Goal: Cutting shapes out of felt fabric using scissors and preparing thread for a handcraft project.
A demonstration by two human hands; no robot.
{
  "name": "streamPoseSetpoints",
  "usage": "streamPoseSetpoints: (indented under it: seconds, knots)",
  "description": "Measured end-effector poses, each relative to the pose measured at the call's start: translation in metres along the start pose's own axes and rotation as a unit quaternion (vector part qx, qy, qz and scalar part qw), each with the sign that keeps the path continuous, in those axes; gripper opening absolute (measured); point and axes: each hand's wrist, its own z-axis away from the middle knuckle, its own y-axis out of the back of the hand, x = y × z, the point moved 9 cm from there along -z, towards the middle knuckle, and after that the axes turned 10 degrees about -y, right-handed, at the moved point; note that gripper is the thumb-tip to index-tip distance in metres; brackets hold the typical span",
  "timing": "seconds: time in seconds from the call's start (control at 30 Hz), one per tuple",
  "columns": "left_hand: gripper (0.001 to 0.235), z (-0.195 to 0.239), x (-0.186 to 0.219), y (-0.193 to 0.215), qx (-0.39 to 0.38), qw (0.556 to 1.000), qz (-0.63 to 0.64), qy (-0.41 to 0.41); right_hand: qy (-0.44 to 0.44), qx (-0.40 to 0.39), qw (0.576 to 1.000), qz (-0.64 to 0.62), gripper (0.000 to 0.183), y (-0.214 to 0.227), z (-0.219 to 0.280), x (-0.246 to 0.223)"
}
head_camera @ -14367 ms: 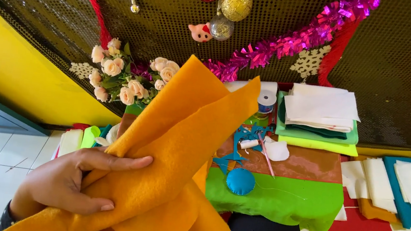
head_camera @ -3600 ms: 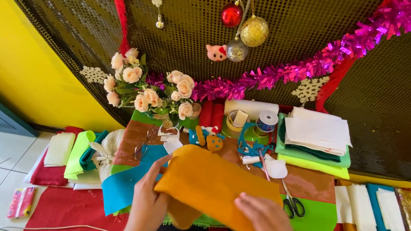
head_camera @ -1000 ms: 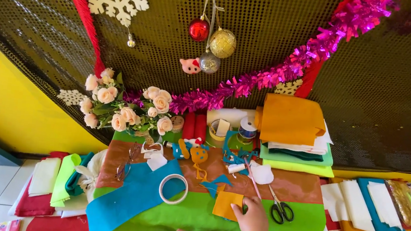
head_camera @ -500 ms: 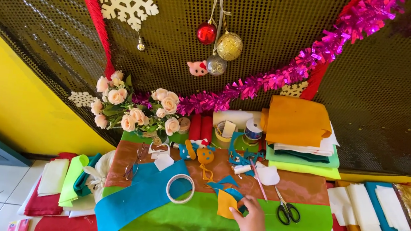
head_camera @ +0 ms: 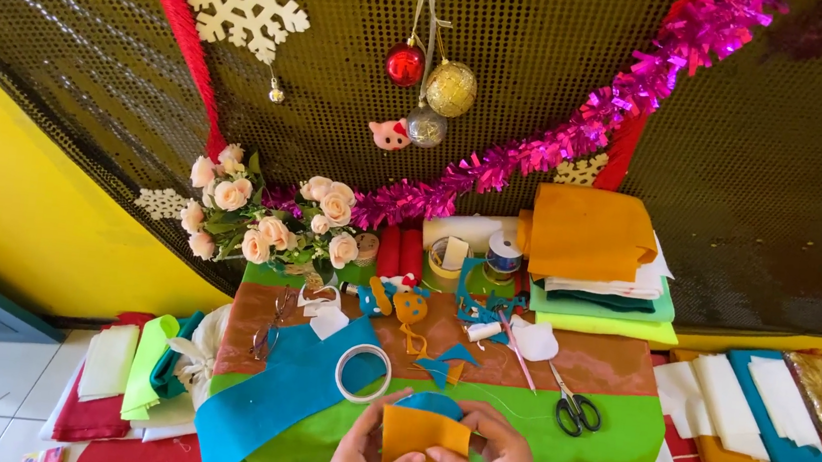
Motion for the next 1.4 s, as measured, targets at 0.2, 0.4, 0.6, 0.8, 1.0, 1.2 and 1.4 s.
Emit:
streamPoseSetpoints:
  seconds: [0.2,0.4,0.6,0.8,1.0,1.2,1.4]
  knots:
    - [0.053,0.001,0.015,-0.003,0.030,0.990,-0.038,-0.129,0.166,0.056,0.977,0.125,0.019,-0.006,0.024,-0.056]
    - [0.017,0.018,0.078,-0.017,-0.035,0.926,-0.239,-0.291,0.163,-0.104,0.980,-0.051,0.014,-0.010,0.029,-0.047]
    - [0.016,0.017,0.064,-0.021,-0.076,0.899,-0.293,-0.315,0.079,-0.086,0.987,0.111,0.026,-0.021,0.018,-0.074]
    - [0.006,0.027,-0.038,-0.009,-0.125,0.893,-0.349,-0.256,-0.079,-0.098,0.981,0.147,0.030,-0.003,0.001,0.026]
    - [0.040,0.050,-0.195,0.061,0.039,0.987,-0.154,0.018,-0.293,0.055,0.947,-0.120,0.027,0.066,-0.007,0.187]
    - [0.020,0.034,-0.060,0.028,0.022,0.915,-0.365,-0.172,-0.298,0.166,0.932,-0.124,0.089,0.070,-0.034,0.074]
    - [0.019,0.037,-0.070,0.034,0.026,0.931,-0.325,-0.162,-0.118,-0.108,0.987,0.026,0.075,0.030,-0.027,0.054]
